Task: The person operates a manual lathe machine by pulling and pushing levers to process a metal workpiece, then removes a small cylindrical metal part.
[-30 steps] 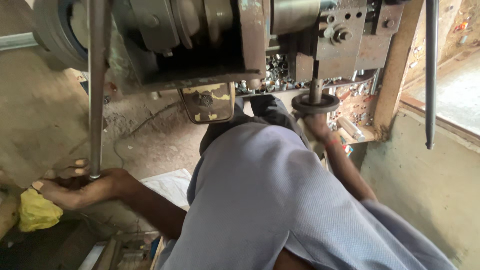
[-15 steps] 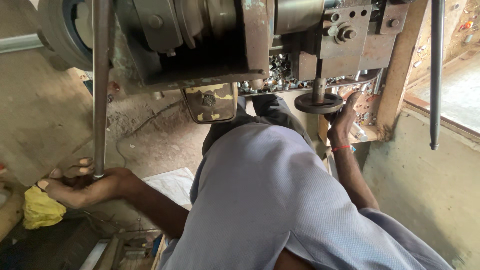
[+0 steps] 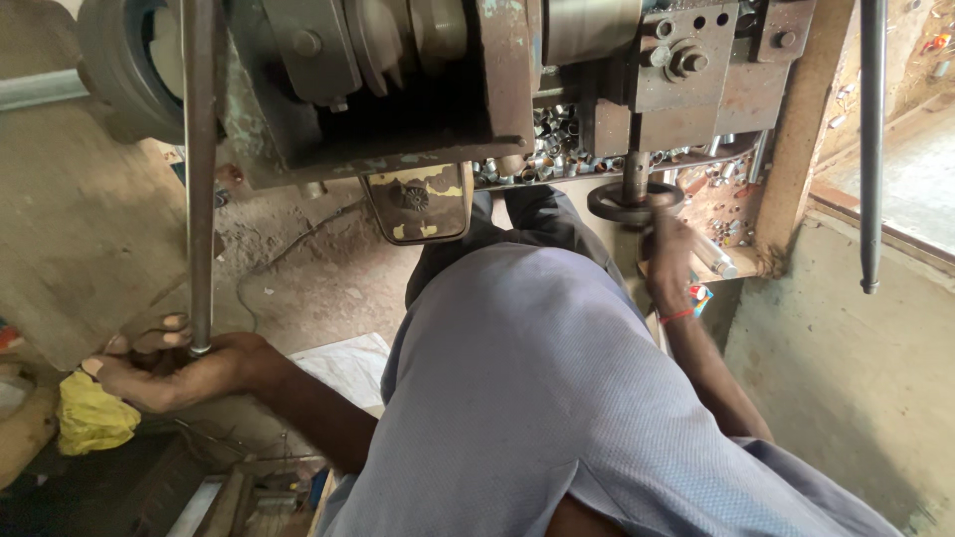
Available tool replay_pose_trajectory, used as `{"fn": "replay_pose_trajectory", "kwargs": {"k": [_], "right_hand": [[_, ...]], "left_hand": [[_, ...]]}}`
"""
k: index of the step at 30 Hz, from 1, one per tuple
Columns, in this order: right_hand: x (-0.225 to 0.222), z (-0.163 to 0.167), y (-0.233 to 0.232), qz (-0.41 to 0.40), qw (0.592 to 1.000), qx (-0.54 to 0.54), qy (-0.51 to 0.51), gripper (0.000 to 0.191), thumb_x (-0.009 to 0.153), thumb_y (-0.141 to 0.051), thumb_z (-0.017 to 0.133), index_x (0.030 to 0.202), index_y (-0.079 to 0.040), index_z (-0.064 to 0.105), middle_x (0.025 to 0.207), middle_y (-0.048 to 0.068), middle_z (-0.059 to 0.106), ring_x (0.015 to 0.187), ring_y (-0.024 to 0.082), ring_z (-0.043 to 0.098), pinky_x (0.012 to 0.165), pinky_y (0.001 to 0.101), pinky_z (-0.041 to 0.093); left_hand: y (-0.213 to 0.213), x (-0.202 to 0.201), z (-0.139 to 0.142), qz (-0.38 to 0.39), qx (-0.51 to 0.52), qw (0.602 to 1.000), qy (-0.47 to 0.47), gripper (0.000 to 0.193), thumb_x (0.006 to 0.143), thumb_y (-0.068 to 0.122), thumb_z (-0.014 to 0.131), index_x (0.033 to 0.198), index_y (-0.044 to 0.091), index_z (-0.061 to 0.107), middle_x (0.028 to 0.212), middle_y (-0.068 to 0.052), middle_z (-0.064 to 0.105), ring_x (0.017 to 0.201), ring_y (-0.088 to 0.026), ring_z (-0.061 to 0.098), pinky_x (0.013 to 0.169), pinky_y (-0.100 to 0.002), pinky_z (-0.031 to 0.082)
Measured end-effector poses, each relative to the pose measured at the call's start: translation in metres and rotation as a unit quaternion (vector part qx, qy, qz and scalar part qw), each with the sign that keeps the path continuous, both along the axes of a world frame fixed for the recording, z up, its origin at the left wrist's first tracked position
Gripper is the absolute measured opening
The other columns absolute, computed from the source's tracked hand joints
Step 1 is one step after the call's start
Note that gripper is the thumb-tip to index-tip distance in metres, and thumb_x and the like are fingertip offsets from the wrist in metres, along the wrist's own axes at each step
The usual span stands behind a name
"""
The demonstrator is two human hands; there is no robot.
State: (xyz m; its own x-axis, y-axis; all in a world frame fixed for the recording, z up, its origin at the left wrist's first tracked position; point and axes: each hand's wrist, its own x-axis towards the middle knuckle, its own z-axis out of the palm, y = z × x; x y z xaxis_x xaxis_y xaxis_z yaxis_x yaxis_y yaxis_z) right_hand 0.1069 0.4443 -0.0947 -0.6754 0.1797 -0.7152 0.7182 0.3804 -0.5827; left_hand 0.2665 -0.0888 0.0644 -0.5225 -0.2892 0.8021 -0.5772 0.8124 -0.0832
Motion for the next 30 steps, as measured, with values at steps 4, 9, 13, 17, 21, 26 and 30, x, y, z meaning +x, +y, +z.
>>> {"fn": "replay_pose_trajectory", "kwargs": {"k": [4, 9, 13, 17, 21, 26, 30], "right_hand": [[-0.001, -0.02, -0.031, 0.209, 0.977, -0.053, -0.007, 0.056, 0.104, -0.054, 0.045, 0.096, -0.003, 0.067, 0.081, 0.007, 0.06, 0.075, 0.015, 0.053, 0.067, 0.0331, 0.039], [-0.033, -0.003, 0.009, 0.154, 0.986, -0.006, -0.064, 0.042, 0.107, -0.036, 0.045, 0.117, -0.003, 0.07, 0.11, 0.017, 0.074, 0.106, 0.023, 0.065, 0.096, 0.0372, 0.048], [-0.026, 0.031, 0.028, 0.209, 0.969, -0.067, -0.116, 0.046, 0.107, -0.037, 0.046, 0.122, -0.004, 0.073, 0.128, 0.013, 0.069, 0.12, 0.021, 0.058, 0.103, 0.0363, 0.041], [-0.027, 0.015, 0.003, 0.383, 0.909, -0.095, -0.136, 0.041, 0.113, -0.034, 0.04, 0.125, -0.004, 0.066, 0.109, 0.019, 0.071, 0.101, 0.033, 0.066, 0.09, 0.0449, 0.053], [-0.062, -0.017, 0.002, 0.566, 0.748, -0.009, 0.346, 0.037, 0.099, -0.011, 0.052, 0.131, -0.02, 0.069, 0.124, 0.01, 0.073, 0.112, 0.03, 0.069, 0.093, 0.0432, 0.054], [-0.053, -0.013, -0.009, 0.514, 0.833, 0.061, 0.195, 0.025, 0.103, -0.018, 0.053, 0.12, -0.012, 0.071, 0.114, 0.011, 0.074, 0.103, 0.027, 0.069, 0.093, 0.0444, 0.053], [-0.021, 0.015, -0.019, 0.23, 0.954, -0.075, -0.176, 0.039, 0.113, -0.029, 0.063, 0.111, 0.01, 0.063, 0.107, 0.033, 0.064, 0.099, 0.046, 0.064, 0.09, 0.0524, 0.048]], "left_hand": [[0.005, -0.002, 0.002, 0.001, -0.045, 0.999, -0.016, 0.054, 0.112, 0.027, 0.059, 0.15, 0.004, 0.03, 0.147, -0.017, 0.049, 0.136, -0.031, 0.058, 0.116, -0.047, 0.057], [0.013, -0.004, 0.005, -0.015, -0.008, 0.999, -0.03, 0.051, 0.115, 0.024, 0.055, 0.152, 0.002, 0.027, 0.151, -0.02, 0.044, 0.141, -0.033, 0.056, 0.115, -0.044, 0.056], [0.012, -0.005, 0.005, -0.014, -0.006, 1.0, -0.024, 0.05, 0.115, 0.024, 0.053, 0.151, 0.002, 0.027, 0.151, -0.019, 0.045, 0.133, -0.029, 0.064, 0.108, -0.04, 0.06], [0.019, 0.002, 0.003, -0.024, -0.016, 0.999, -0.035, 0.053, 0.115, 0.027, 0.059, 0.15, 0.002, 0.028, 0.15, -0.021, 0.045, 0.126, -0.029, 0.066, 0.104, -0.04, 0.061], [0.034, 0.009, 0.0, -0.032, 0.047, 0.998, -0.001, 0.057, 0.114, 0.031, 0.06, 0.149, 0.0, 0.027, 0.148, -0.026, 0.049, 0.116, -0.026, 0.072, 0.094, -0.035, 0.063], [0.027, -0.003, 0.003, -0.013, 0.031, 0.999, 0.001, 0.055, 0.113, 0.031, 0.058, 0.152, 0.004, 0.029, 0.149, -0.02, 0.048, 0.128, -0.031, 0.064, 0.107, -0.042, 0.062], [0.015, -0.013, 0.011, -0.01, 0.01, 1.0, -0.017, 0.055, 0.115, 0.029, 0.056, 0.154, 0.004, 0.027, 0.153, -0.018, 0.043, 0.135, -0.032, 0.059, 0.11, -0.041, 0.059]]}}
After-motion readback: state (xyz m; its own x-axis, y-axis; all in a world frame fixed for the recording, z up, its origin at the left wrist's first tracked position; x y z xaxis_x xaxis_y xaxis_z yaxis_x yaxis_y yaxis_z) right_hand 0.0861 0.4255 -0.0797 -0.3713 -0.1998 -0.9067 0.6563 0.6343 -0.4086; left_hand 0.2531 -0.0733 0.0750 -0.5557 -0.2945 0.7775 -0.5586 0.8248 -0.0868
